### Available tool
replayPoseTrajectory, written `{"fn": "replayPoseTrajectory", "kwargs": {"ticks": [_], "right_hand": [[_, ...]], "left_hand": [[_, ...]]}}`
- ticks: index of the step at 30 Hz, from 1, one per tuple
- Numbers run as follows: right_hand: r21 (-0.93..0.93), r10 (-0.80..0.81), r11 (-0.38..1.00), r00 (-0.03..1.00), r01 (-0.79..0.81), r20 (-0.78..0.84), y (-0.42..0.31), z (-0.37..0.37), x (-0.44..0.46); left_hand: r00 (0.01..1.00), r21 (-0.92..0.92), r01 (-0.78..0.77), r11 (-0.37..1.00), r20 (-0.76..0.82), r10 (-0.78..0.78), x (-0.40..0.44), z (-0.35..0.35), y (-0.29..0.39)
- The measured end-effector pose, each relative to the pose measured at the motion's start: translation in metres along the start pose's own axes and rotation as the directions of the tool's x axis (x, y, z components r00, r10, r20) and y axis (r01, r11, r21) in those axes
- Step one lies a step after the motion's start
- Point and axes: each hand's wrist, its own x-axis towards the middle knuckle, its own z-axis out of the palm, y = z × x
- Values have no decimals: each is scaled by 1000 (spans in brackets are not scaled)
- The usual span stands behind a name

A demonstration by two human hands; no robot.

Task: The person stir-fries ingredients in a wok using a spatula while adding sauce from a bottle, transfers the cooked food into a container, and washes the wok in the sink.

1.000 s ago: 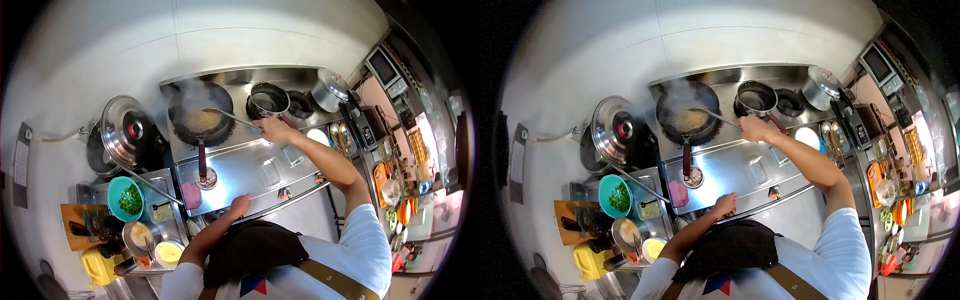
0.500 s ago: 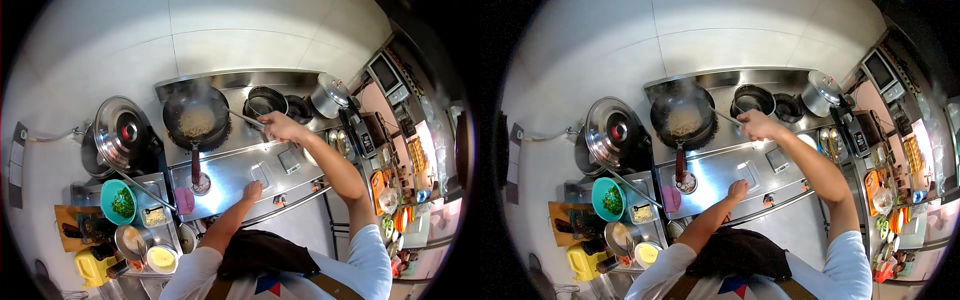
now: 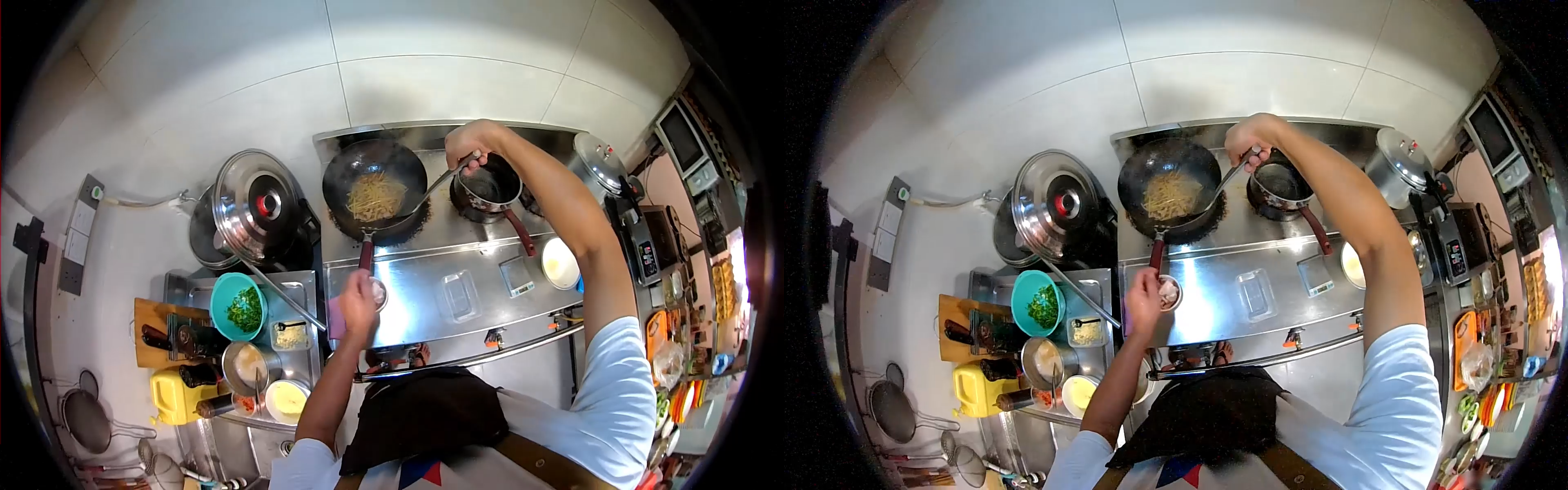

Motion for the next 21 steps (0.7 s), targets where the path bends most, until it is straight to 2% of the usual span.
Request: {"fn": "replayPoseTrajectory", "kwargs": {"ticks": [2,3,5,7,8,10,11,13,14,15,16,18,21], "right_hand": [[22,-13,1000,996,11,92,-2,2,18],[65,-33,998,990,24,140,-3,8,31],[142,-82,989,965,48,249,-9,18,50],[348,-149,934,970,76,190,-8,26,66],[444,-177,891,972,91,156,-7,27,73],[479,-193,870,974,115,118,-4,23,65],[484,-187,866,979,125,83,0,20,59],[497,-171,857,985,138,22,1,15,39],[428,-159,892,987,144,-1,0,14,29],[356,-149,923,988,149,-28,-2,13,15],[282,-142,947,988,152,-55,-4,11,8],[99,-117,988,992,122,-55,-2,0,10],[-151,-57,987,996,46,-68,-7,-12,-2]], "left_hand": [[975,142,-194,971,-87,207,23,-14,-2],[976,216,-194,957,-57,211,36,-11,-19],[995,159,-103,982,27,100,59,12,-67],[994,140,-40,989,104,25,72,29,-88],[967,2,119,993,228,-117,77,33,-92],[801,-199,464,863,511,-313,86,35,-80],[798,-221,473,853,518,-308,86,35,-76],[665,-218,625,750,652,-365,90,29,-68],[590,-204,693,692,712,-381,92,27,-65],[602,-217,705,675,685,-409,92,30,-66],[639,-183,675,715,630,-442,90,36,-67],[646,-118,656,746,598,-474,90,43,-68],[669,-149,655,741,570,-477,84,50,-66]]}}
